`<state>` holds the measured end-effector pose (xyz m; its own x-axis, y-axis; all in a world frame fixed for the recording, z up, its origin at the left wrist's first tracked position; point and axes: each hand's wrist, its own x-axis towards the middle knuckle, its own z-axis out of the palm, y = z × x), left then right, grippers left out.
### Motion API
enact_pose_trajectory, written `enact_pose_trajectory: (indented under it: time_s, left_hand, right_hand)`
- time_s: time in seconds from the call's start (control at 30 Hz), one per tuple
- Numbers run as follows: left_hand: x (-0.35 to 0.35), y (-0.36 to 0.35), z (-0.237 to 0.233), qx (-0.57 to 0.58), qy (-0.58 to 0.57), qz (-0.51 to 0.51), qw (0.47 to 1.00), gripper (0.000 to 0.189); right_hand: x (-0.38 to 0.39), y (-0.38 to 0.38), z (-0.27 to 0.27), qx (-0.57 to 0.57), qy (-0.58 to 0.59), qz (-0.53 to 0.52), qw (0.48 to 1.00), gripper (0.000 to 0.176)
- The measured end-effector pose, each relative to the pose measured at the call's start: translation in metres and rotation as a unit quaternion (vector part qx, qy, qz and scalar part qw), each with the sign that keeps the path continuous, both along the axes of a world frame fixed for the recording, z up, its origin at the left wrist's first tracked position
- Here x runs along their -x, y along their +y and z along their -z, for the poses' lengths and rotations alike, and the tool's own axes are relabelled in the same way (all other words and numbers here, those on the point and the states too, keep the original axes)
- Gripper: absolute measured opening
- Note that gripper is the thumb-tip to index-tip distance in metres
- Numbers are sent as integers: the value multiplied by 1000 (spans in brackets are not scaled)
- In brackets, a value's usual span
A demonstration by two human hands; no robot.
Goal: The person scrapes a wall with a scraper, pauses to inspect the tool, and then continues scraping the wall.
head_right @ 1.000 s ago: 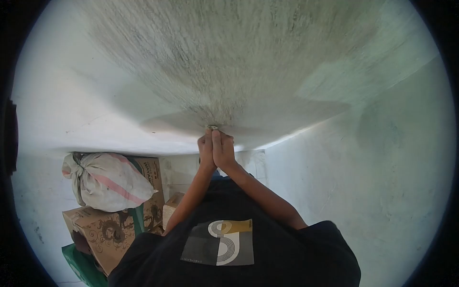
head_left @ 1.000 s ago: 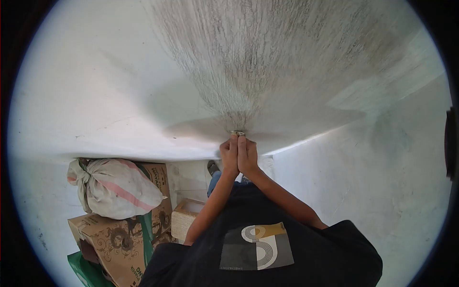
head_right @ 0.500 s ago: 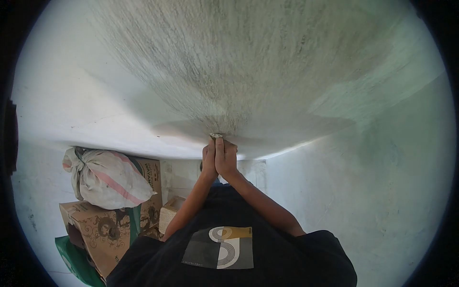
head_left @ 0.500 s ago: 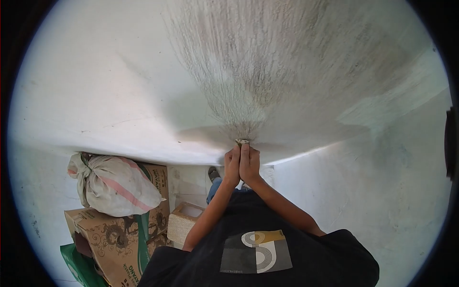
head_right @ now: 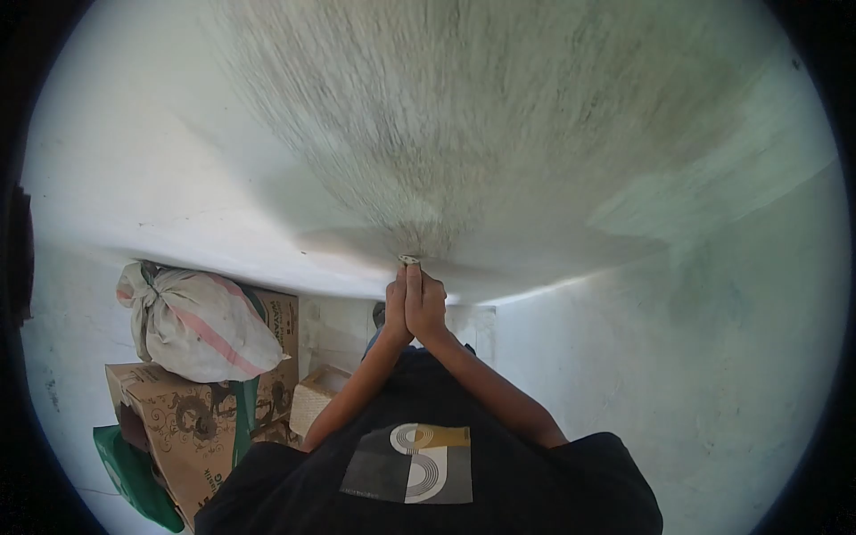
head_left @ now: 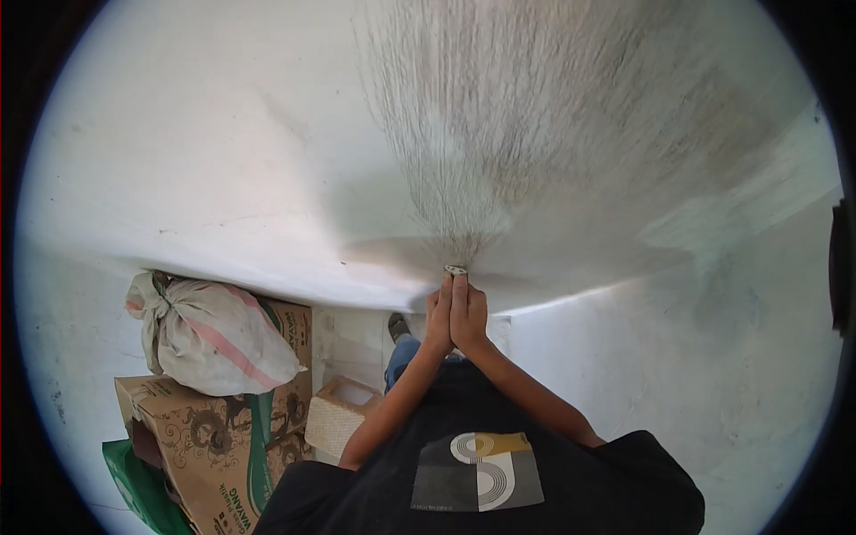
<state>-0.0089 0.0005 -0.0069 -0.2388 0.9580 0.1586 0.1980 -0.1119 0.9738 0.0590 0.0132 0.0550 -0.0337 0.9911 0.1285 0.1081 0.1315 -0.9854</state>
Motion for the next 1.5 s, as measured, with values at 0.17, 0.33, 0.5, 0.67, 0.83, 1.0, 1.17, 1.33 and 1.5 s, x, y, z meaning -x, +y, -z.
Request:
enact_pose_trajectory:
  time_s: [0.17,0.33,0.5,0.67,0.83,1.0,1.17,1.33,1.5]
  left_hand:
    - [-7,-3,-32,108,-253,35,961,53]
    - [2,-2,-54,97,-246,18,964,53]
    - [-12,-7,-57,53,-76,-63,994,54]
    - [-8,-8,-22,116,-200,-19,973,54]
    - [-9,-8,-82,61,-205,-28,976,51]
    - [-7,-13,-94,116,-192,-63,973,53]
    - [-3,-12,-62,147,-155,-52,976,51]
    - [7,-7,-99,86,-97,-70,989,46]
    - [-2,-1,-107,116,-205,-82,969,43]
  right_hand:
    - [-6,-7,-6,22,-5,11,1000,41]
    - [0,-3,-39,-15,-35,7,999,45]
    - [-3,-5,-24,49,8,15,999,47]
    - [-5,-5,-3,45,29,-2,999,47]
    - [-4,-2,-45,-42,-10,-13,999,45]
    - [2,-11,-51,55,40,-7,998,48]
    - [2,-6,-33,58,33,-12,998,50]
    - [6,6,-62,-47,-39,-51,997,53]
    - [7,5,-67,23,30,-19,999,51]
